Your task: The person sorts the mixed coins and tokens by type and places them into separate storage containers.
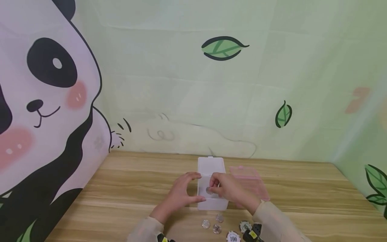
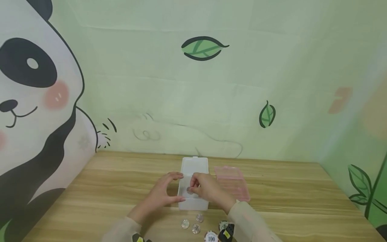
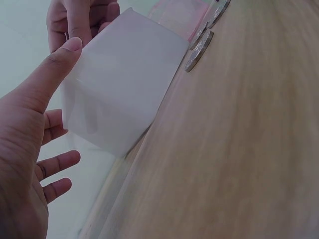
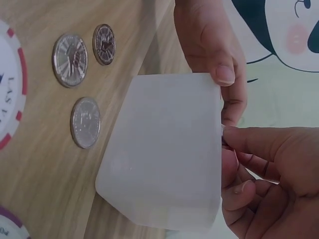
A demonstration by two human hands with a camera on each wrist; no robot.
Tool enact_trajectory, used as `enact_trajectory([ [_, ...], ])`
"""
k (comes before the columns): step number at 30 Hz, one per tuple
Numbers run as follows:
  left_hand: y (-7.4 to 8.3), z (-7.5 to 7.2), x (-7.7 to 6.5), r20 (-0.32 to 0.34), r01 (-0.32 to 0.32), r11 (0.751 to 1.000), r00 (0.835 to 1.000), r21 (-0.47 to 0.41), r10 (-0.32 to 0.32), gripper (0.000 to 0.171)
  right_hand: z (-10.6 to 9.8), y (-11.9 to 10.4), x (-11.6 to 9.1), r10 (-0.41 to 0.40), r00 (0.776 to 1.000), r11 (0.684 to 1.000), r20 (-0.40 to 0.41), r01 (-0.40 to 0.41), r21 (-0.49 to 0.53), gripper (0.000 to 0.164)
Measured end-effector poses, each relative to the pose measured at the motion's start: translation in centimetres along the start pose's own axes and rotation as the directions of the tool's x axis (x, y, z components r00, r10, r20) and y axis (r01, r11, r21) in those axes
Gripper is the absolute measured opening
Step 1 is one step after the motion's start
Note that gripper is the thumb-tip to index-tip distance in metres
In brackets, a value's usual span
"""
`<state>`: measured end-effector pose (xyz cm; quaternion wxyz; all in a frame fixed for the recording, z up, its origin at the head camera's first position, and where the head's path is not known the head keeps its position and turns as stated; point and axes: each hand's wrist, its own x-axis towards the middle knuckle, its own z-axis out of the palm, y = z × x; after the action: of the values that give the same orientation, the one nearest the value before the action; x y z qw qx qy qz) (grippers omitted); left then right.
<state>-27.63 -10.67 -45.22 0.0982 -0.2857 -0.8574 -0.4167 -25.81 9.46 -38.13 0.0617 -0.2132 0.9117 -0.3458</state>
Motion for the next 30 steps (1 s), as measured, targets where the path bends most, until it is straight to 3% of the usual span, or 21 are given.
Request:
enact_trajectory([
  [12, 0.0, 0.0, -0.1, 0.002, -0.003, 1.0, 1.0, -0.012, 0.003, 0.069, 1.0, 0.1, 1.3, -0.034, 0.999, 0.978, -0.003, 0.033, -0.208, 0.017],
  [30, -0.1, 0.1, -0.1, -0.011, -0.007, 1.0, 1.0, 0.002, 0.007, 0.07, 1.9, 0.7, 2.2, -0.051, 0.996, 0.937, 0.079, 0.075, -0.342, 0.02],
])
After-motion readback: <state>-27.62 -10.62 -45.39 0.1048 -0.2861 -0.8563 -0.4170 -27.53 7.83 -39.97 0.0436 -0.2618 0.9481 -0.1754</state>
